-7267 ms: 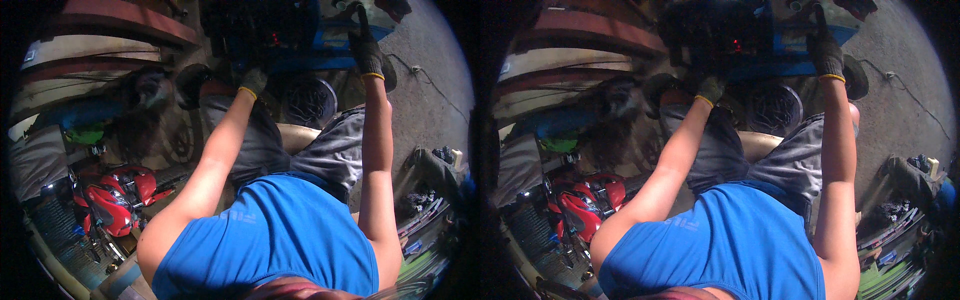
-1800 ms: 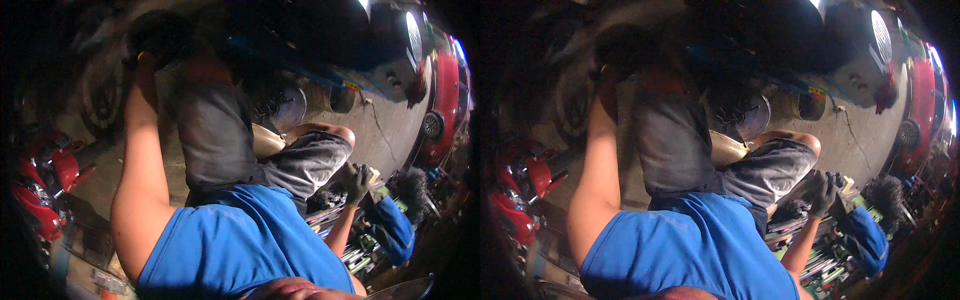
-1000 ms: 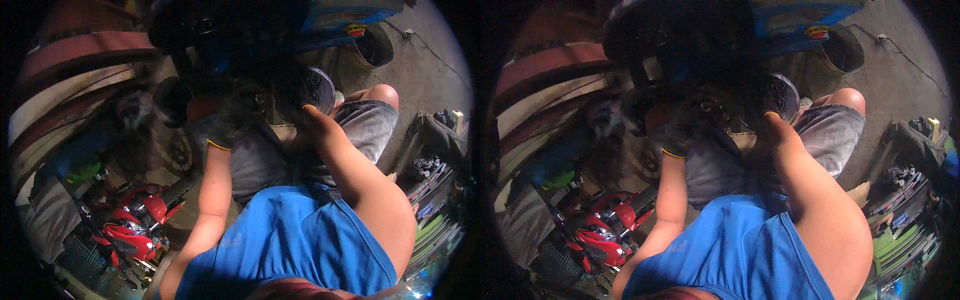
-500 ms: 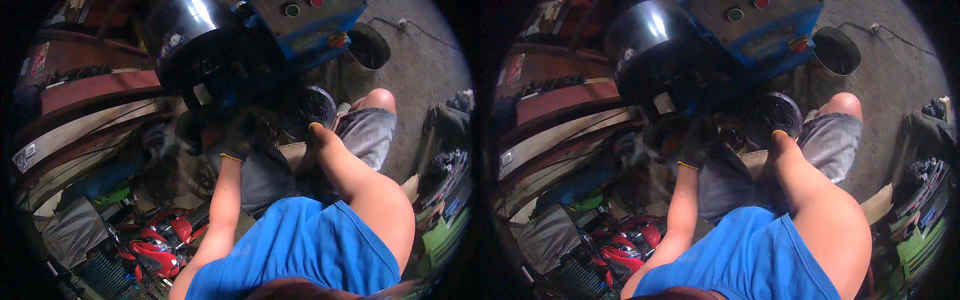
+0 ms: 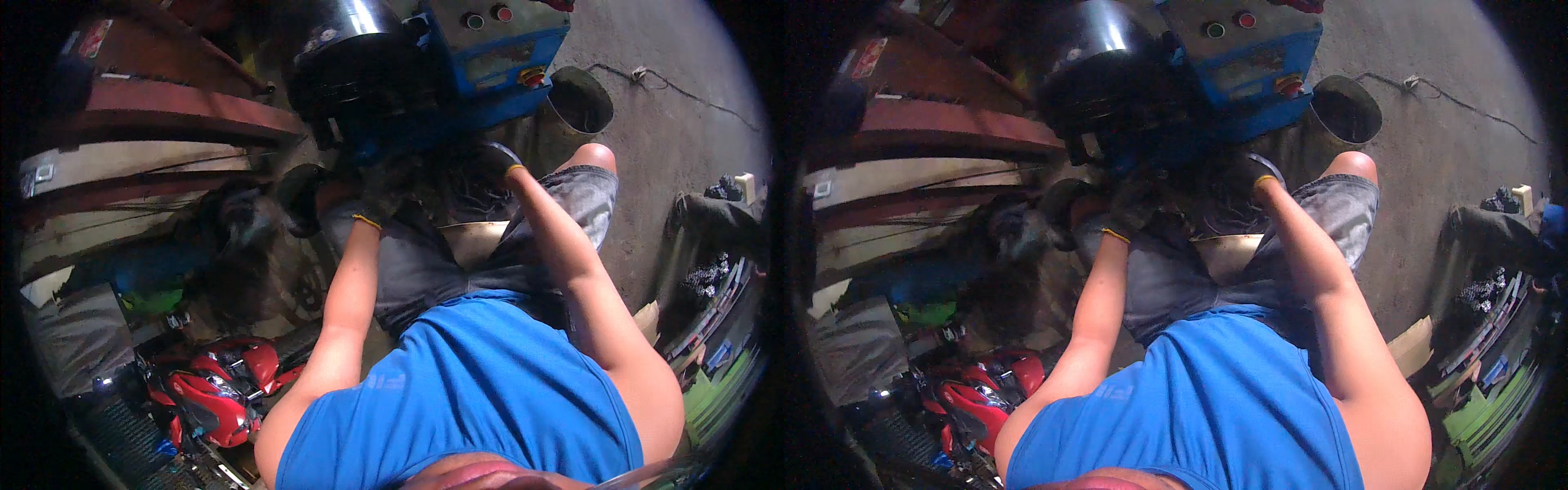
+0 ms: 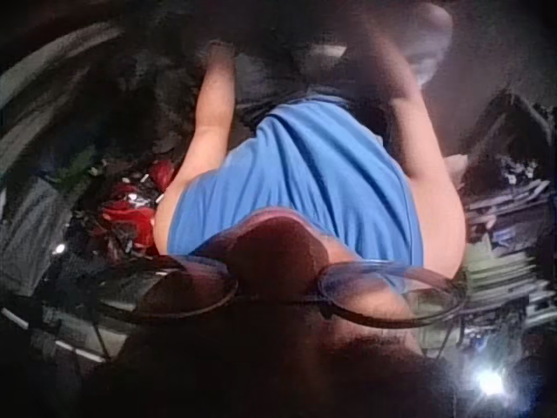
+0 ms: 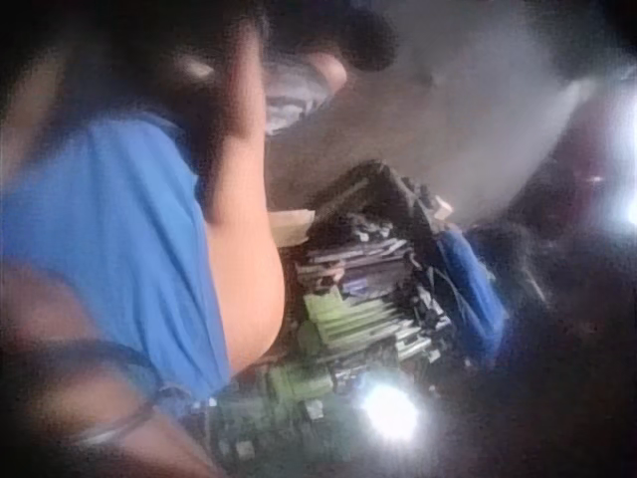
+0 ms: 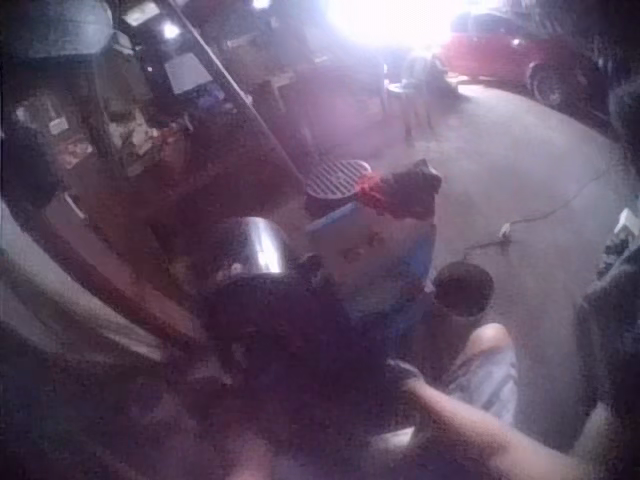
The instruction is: The person sits in a workshop and repeatedly feeds small metal rods into a bench grinder, then removes them and places them into a bucket. The person handles each rod one at a time, rotating and repositioning it during grinding.
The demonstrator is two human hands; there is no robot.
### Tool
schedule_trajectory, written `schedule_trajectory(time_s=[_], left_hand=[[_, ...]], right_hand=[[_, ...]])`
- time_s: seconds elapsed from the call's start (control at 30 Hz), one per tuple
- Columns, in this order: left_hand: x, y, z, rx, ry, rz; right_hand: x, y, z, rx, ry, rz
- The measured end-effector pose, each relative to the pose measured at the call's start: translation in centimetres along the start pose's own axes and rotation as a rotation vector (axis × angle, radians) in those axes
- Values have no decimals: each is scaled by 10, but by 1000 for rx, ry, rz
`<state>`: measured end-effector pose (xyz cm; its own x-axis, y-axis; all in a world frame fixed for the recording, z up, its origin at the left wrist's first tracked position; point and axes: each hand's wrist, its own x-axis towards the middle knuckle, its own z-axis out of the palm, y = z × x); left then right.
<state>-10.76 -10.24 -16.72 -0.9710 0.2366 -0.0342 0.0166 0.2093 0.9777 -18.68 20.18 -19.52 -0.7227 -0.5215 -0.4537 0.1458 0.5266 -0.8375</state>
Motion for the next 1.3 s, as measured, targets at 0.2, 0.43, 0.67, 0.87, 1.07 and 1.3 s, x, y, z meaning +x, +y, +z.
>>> schedule_trajectory(time_s=[0.2,0.43,0.67,0.87,1.07,1.3], left_hand=[[-13,40,25,-250,78,-24],[-46,112,53,-1081,124,-224],[-44,99,65,-480,308,-305],[-45,139,66,-156,336,-65],[-51,166,64,-67,380,50],[-57,177,66,-272,263,-4]], right_hand=[[-85,-49,-42,9,131,-369],[-147,-85,-30,761,167,-576],[-130,-100,-19,464,357,-530],[-120,-96,-14,518,467,-655],[-124,-98,-11,723,482,-541],[-117,-84,-12,671,346,-568]])
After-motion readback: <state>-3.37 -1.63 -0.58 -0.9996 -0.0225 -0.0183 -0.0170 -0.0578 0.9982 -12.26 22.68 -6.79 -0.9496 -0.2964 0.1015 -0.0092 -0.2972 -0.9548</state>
